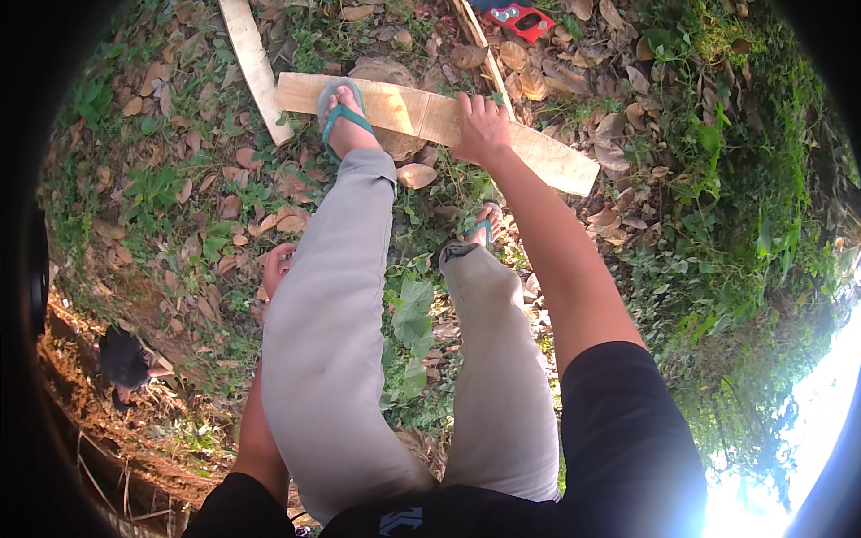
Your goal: The person saws through a wooden log and then saws into a wooden plank, holding the materials in place by hand and foot.
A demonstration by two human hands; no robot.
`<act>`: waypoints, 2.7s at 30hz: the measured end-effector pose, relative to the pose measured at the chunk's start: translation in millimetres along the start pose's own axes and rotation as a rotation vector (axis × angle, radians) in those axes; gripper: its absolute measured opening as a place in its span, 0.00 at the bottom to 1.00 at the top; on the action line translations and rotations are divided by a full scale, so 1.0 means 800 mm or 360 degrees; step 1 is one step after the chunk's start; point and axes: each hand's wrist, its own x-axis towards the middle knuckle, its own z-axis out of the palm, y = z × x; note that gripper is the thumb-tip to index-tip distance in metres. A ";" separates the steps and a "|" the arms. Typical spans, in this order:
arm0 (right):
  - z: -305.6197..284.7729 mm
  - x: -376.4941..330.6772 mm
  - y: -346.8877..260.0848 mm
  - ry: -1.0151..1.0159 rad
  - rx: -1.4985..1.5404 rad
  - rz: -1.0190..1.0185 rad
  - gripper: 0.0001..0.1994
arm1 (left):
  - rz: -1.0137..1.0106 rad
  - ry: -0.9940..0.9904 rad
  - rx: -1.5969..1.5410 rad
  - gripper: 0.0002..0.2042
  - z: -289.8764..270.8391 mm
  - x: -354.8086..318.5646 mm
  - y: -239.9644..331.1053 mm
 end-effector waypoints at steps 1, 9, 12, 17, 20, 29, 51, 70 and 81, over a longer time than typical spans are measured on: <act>0.000 0.000 -0.001 -0.0019 -0.0009 0.0000 0.54 | -0.0038 0.0010 -0.0004 0.13 -0.005 -0.003 0.004; -0.012 0.013 0.010 0.0182 -0.0155 -0.0108 0.45 | -0.0162 0.0204 0.0010 0.11 -0.049 -0.080 -0.012; -0.046 0.033 0.010 0.0065 -0.0272 -0.0172 0.46 | -0.0064 0.0275 0.0302 0.11 -0.067 -0.148 -0.060; -0.062 0.049 0.028 0.0025 -0.0437 -0.0445 0.47 | -0.0243 0.0447 0.0246 0.11 -0.078 -0.213 -0.104; -0.066 0.066 0.020 0.0025 -0.0432 -0.0529 0.48 | -0.0273 0.0402 0.0251 0.11 -0.081 -0.203 -0.089; -0.076 0.138 0.027 0.0092 -0.0485 -0.0698 0.55 | -0.0058 0.0056 0.0039 0.12 -0.048 0.022 0.017; -0.037 0.076 0.021 0.0108 -0.0215 -0.0397 0.44 | -0.0153 -0.0079 -0.0159 0.15 -0.044 -0.042 -0.005; -0.055 0.091 0.031 -0.0072 -0.0509 -0.0376 0.44 | -0.0301 -0.0140 -0.0283 0.15 -0.014 -0.028 0.042; -0.063 0.106 0.012 -0.0200 -0.0494 -0.0300 0.41 | -0.0263 -0.0132 -0.0287 0.15 -0.032 -0.020 0.052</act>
